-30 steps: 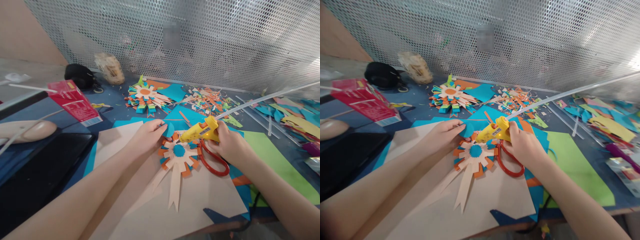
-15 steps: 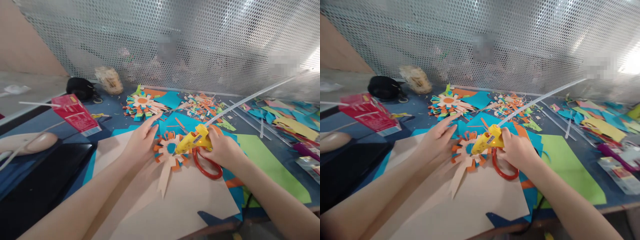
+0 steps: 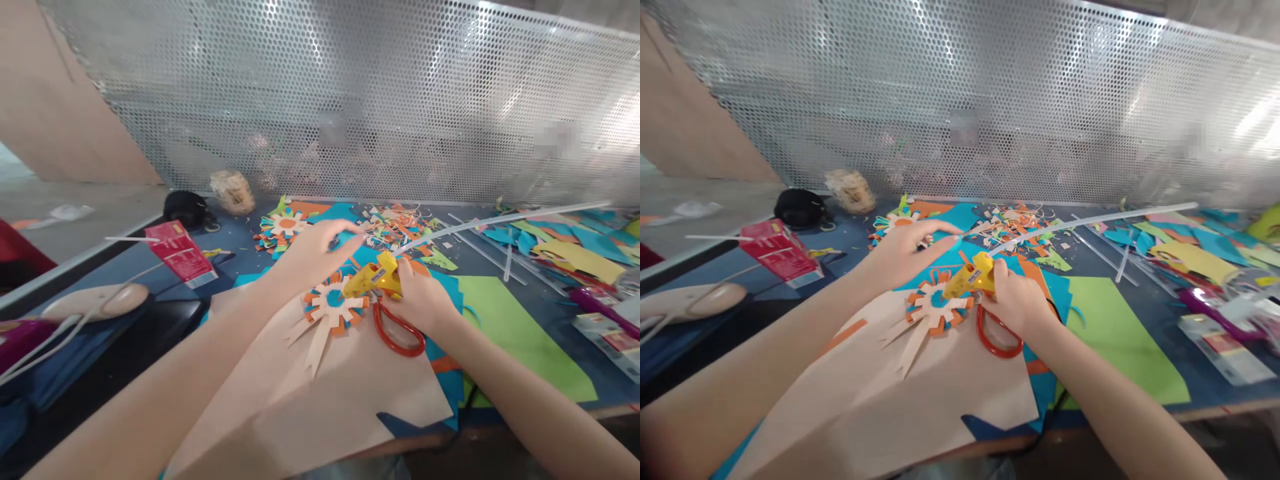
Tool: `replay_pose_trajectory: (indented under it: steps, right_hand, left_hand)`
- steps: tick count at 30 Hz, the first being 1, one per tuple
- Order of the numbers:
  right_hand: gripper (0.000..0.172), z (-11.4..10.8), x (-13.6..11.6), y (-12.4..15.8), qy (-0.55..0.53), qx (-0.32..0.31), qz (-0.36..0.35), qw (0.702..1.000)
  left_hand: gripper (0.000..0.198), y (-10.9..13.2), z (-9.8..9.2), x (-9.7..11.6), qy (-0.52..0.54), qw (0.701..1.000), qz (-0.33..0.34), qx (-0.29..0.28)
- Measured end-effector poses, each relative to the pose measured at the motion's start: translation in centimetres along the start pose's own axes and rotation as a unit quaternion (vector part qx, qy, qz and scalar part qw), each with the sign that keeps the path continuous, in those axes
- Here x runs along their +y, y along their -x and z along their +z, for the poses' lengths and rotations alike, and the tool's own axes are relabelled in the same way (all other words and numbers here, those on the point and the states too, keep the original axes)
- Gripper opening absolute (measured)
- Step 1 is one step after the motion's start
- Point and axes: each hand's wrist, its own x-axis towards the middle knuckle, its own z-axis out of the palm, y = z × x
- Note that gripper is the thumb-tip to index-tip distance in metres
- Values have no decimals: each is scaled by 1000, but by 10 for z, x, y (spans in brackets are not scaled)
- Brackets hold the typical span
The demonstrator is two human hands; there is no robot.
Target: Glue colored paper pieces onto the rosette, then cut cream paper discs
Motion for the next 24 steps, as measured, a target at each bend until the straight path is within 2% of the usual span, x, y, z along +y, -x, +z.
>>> replay_pose_trajectory:
  steps: [3,4,7,9,13,20,24]
  right_hand:
    - [44,6,2,-3,1,22,17,1000]
    - [48,8,3,-4,6,27,25,999]
    - [51,12,4,-5,13,26,33,999]
    - [44,12,4,-5,6,31,30,999]
    - [37,11,3,-3,-16,46,34,998]
    - [35,6,1,-1,-59,43,41,996]
    - [32,3,1,-1,-72,40,42,996]
  left_hand:
    - [33,-30,3,30,-112,983,133,-52]
    - [33,-38,4,40,-138,972,166,-88]
    - [27,-54,10,62,-195,946,203,-158]
    - [22,-59,12,70,-221,938,204,-172]
    - [19,-57,12,71,-204,946,193,-161]
    - [20,-44,19,63,-183,971,142,-61]
    - [17,-40,25,62,-178,973,142,-38]
